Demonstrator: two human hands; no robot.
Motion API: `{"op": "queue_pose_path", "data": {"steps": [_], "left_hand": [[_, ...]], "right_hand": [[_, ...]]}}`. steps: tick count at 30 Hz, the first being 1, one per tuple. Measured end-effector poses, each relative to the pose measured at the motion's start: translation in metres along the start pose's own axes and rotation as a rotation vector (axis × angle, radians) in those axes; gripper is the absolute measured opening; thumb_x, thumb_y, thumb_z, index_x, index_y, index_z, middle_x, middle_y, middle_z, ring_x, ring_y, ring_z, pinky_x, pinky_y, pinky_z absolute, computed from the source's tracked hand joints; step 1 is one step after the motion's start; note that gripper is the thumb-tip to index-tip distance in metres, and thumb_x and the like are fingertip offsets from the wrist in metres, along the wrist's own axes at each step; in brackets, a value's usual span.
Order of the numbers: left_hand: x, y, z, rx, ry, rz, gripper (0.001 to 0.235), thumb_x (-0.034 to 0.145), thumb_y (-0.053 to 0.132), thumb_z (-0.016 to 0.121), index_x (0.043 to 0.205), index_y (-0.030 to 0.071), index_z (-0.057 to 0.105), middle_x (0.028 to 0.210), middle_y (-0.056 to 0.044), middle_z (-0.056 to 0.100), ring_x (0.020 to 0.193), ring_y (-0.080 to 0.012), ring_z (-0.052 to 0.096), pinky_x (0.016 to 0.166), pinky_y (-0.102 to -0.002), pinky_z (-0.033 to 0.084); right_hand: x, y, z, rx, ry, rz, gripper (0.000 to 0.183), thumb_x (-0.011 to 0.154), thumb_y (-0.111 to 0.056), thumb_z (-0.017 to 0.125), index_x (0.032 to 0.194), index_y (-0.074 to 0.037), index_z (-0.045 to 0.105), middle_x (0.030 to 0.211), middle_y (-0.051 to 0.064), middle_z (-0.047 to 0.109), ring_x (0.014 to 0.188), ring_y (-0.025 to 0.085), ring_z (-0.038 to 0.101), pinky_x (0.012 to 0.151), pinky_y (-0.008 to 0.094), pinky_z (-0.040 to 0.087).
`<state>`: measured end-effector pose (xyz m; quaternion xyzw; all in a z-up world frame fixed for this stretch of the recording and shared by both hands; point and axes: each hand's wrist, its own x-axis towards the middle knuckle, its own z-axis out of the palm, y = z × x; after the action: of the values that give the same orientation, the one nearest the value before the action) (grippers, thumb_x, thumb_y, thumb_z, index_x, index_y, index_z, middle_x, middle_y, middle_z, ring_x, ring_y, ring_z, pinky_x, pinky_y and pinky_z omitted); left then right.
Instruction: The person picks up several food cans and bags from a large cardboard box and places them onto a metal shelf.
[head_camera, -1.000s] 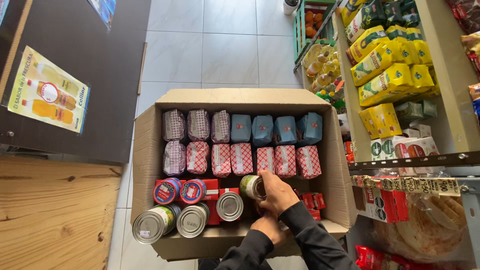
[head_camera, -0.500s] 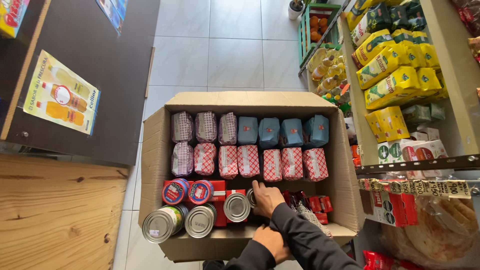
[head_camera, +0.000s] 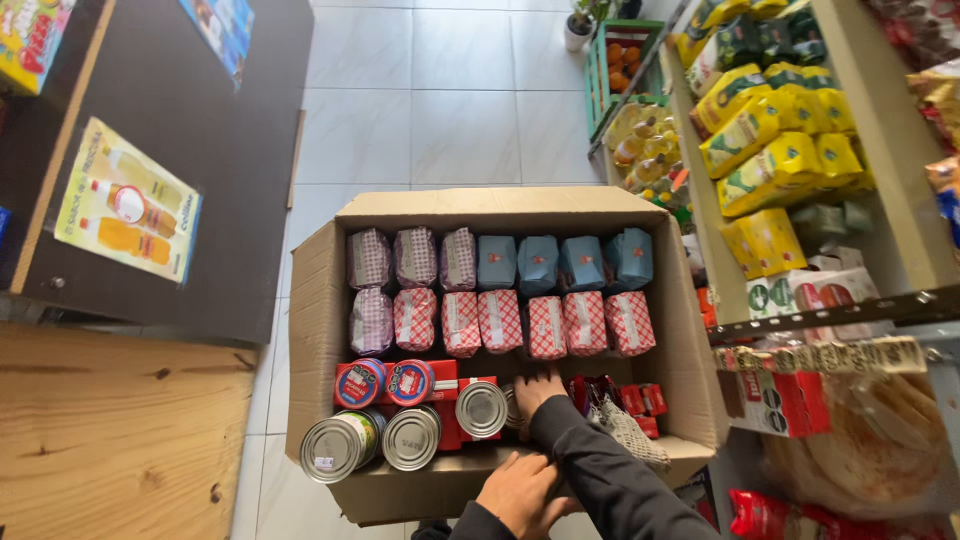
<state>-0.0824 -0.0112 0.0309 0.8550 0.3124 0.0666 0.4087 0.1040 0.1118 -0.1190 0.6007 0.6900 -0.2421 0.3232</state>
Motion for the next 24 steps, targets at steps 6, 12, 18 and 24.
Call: {"op": "queue_pose_path", "data": {"steps": [6, 12, 18, 24], "left_hand": [[-0.034, -0.017, -0.018, -0.037, 0.034, 0.210, 0.048, 0.118, 0.048, 0.086, 0.149, 0.011, 0.082, 0.159, -0.009, 0.081, 0.138, -0.0389, 0.079, 0.109, -0.058, 0.062], [-0.065, 0.020, -0.077, -0.219, 0.214, -0.026, 0.009, 0.116, 0.038, 0.085, 0.110, 0.032, 0.090, 0.123, 0.015, 0.095, 0.111, -0.0146, 0.091, 0.087, -0.037, 0.069], [-0.082, 0.037, -0.117, -0.172, 0.297, -0.104, 0.023, 0.114, 0.055, 0.089, 0.104, 0.035, 0.090, 0.109, 0.014, 0.095, 0.092, -0.0163, 0.089, 0.076, -0.041, 0.066], [-0.111, 0.019, -0.129, -0.234, 0.307, -0.198, 0.027, 0.102, 0.064, 0.099, 0.112, 0.040, 0.092, 0.117, 0.022, 0.101, 0.100, -0.0087, 0.094, 0.090, -0.034, 0.068]], "right_hand": [[-0.125, 0.015, -0.026, 0.771, 0.299, -0.164, 0.072, 0.103, -0.047, 0.101, 0.161, -0.016, 0.072, 0.157, 0.013, 0.084, 0.141, 0.037, 0.082, 0.119, 0.052, 0.063], [-0.240, 0.013, -0.067, 1.543, 0.399, -0.105, 0.039, 0.110, -0.025, 0.097, 0.146, -0.013, 0.093, 0.138, 0.005, 0.103, 0.126, 0.015, 0.097, 0.112, 0.032, 0.075], [-0.256, -0.020, -0.072, 1.780, 0.824, -0.462, 0.038, 0.121, -0.039, 0.082, 0.122, -0.004, 0.096, 0.158, 0.035, 0.090, 0.151, 0.039, 0.087, 0.121, 0.049, 0.073], [-0.298, -0.053, -0.104, 1.523, 0.818, -0.556, 0.032, 0.125, -0.008, 0.068, 0.152, -0.006, 0.085, 0.196, 0.026, 0.059, 0.149, 0.029, 0.088, 0.126, 0.043, 0.073]]}}
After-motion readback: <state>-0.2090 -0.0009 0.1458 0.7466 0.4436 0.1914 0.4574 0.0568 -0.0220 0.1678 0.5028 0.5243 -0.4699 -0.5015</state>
